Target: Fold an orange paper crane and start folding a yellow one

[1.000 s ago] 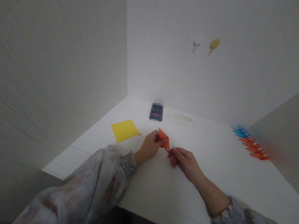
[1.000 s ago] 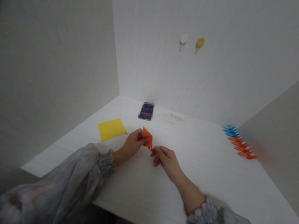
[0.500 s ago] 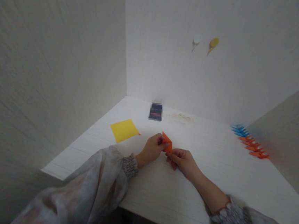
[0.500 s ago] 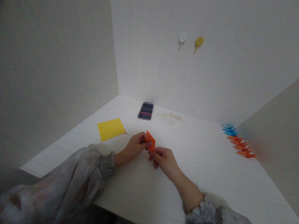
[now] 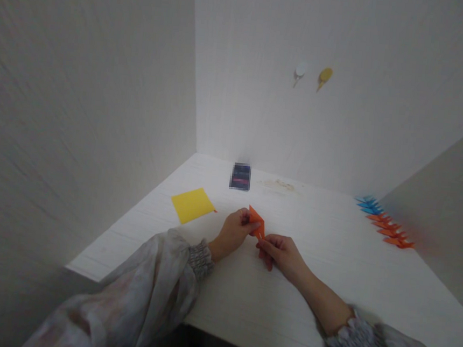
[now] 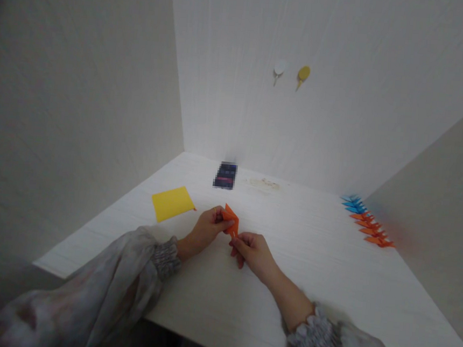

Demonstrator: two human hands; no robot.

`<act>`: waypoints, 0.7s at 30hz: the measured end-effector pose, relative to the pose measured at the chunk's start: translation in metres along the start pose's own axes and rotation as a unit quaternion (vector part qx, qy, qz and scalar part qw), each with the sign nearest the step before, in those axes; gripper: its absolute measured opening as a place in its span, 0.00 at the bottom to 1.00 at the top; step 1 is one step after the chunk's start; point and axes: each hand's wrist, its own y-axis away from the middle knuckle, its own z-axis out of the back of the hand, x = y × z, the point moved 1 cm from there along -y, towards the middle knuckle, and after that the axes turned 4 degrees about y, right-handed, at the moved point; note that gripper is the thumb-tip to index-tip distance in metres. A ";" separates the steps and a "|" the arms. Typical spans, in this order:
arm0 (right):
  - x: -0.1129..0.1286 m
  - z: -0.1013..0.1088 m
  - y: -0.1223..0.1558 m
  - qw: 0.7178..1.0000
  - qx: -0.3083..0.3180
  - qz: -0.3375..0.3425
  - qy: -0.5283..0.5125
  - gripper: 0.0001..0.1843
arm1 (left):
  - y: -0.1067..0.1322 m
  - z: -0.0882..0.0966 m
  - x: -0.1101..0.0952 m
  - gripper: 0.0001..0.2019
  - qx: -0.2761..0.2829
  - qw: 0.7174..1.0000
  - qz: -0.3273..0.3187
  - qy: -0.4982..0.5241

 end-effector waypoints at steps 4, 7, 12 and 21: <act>0.002 -0.001 0.001 1.000 -0.008 0.013 0.006 0.16 | -0.001 0.001 -0.001 0.07 0.039 0.999 -0.008 0.016; 0.003 -0.001 0.001 0.998 -0.035 0.050 -0.004 0.12 | 0.000 0.001 -0.002 0.05 0.054 0.998 -0.002 0.020; 0.001 0.003 0.000 0.982 -0.077 0.152 -0.078 0.17 | 0.003 -0.001 0.000 0.06 0.067 0.997 0.027 0.010; 0.000 0.009 0.003 0.982 -0.098 0.153 -0.060 0.07 | 0.008 0.002 -0.008 0.10 0.125 0.991 0.029 0.041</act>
